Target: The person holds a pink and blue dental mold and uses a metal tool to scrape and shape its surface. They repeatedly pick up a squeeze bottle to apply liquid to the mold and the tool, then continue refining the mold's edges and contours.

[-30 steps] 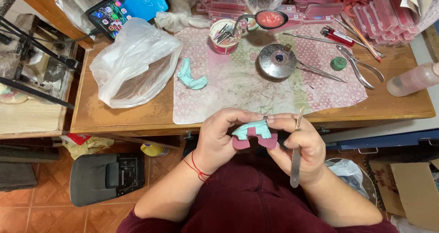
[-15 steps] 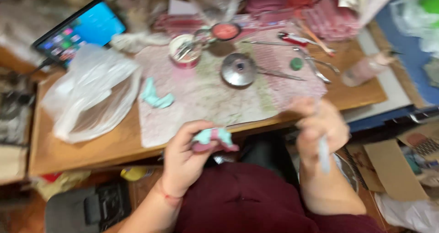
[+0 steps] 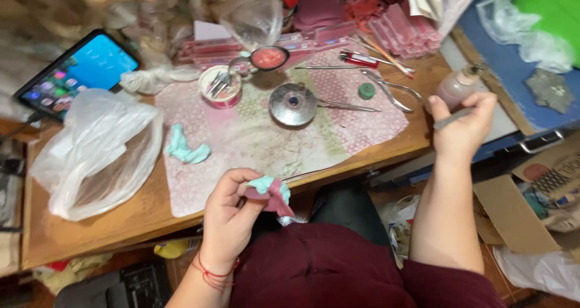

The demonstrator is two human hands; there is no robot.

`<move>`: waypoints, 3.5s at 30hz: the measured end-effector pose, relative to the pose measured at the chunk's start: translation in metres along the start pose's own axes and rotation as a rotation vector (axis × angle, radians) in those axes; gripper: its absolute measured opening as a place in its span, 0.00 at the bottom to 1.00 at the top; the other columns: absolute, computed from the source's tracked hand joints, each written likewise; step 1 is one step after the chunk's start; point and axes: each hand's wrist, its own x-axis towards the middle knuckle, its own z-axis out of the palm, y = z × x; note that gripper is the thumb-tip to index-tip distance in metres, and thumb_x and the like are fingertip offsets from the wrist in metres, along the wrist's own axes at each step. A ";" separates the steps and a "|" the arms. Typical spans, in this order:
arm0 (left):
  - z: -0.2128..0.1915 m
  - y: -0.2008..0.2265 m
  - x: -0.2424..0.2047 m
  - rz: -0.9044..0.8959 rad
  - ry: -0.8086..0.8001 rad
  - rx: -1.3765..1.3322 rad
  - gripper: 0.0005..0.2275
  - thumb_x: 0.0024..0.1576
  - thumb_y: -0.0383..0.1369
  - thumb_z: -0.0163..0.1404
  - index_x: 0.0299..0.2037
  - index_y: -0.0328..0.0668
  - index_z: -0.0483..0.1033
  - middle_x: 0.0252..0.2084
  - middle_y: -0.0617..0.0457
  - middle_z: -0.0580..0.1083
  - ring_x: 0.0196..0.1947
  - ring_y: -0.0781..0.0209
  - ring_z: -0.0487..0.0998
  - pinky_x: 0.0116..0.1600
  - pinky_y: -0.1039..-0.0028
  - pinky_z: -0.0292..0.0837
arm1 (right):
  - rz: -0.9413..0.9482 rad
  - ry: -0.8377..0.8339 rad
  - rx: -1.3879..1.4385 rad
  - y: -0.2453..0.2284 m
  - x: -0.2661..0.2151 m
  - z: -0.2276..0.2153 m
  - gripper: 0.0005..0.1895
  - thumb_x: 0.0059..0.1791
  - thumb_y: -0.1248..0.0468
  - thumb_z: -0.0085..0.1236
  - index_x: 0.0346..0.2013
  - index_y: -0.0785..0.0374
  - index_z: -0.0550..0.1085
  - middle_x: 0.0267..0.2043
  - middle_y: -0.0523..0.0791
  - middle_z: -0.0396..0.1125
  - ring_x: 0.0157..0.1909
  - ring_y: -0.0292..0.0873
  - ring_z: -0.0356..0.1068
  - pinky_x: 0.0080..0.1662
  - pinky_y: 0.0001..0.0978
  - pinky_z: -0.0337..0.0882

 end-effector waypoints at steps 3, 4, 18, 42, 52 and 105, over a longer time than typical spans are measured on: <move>-0.008 -0.004 0.004 -0.013 0.047 -0.008 0.09 0.62 0.27 0.50 0.48 0.32 0.67 0.39 0.35 0.81 0.28 0.47 0.85 0.38 0.65 0.86 | -0.135 -0.063 0.136 -0.051 -0.019 0.001 0.26 0.48 0.65 0.71 0.42 0.57 0.57 0.43 0.43 0.53 0.42 0.42 0.53 0.48 0.35 0.56; -0.012 -0.008 0.004 -0.046 0.087 0.029 0.10 0.61 0.28 0.51 0.49 0.32 0.69 0.40 0.37 0.81 0.30 0.51 0.85 0.38 0.68 0.86 | -0.201 -0.113 0.233 -0.074 -0.028 -0.001 0.22 0.48 0.64 0.64 0.43 0.58 0.57 0.45 0.44 0.51 0.44 0.43 0.51 0.50 0.36 0.54; -0.005 0.017 0.000 0.134 0.162 0.024 0.09 0.59 0.22 0.54 0.49 0.32 0.76 0.34 0.47 0.80 0.34 0.68 0.77 0.43 0.74 0.78 | 0.405 -0.728 0.640 -0.162 -0.077 0.059 0.17 0.49 0.61 0.67 0.40 0.57 0.64 0.23 0.41 0.57 0.17 0.34 0.61 0.19 0.22 0.63; -0.028 -0.007 0.007 0.252 0.157 0.031 0.09 0.59 0.23 0.55 0.49 0.32 0.78 0.38 0.49 0.78 0.42 0.66 0.75 0.53 0.70 0.75 | -0.038 -0.894 0.918 -0.196 -0.157 0.022 0.30 0.36 0.71 0.78 0.33 0.58 0.59 0.41 0.51 0.70 0.43 0.44 0.65 0.46 0.35 0.64; -0.009 0.013 0.004 0.201 0.164 -0.013 0.09 0.60 0.24 0.55 0.50 0.32 0.78 0.39 0.49 0.78 0.43 0.67 0.75 0.51 0.71 0.76 | -0.168 -0.844 0.870 -0.191 -0.154 0.024 0.27 0.37 0.69 0.77 0.29 0.59 0.60 0.37 0.52 0.73 0.41 0.48 0.68 0.46 0.40 0.67; -0.010 -0.017 -0.013 0.162 0.015 0.176 0.10 0.56 0.27 0.60 0.46 0.38 0.82 0.30 0.51 0.79 0.35 0.70 0.75 0.44 0.69 0.78 | 0.286 -1.131 1.009 -0.198 -0.151 0.041 0.10 0.47 0.66 0.67 0.28 0.69 0.75 0.22 0.45 0.66 0.25 0.35 0.64 0.29 0.26 0.69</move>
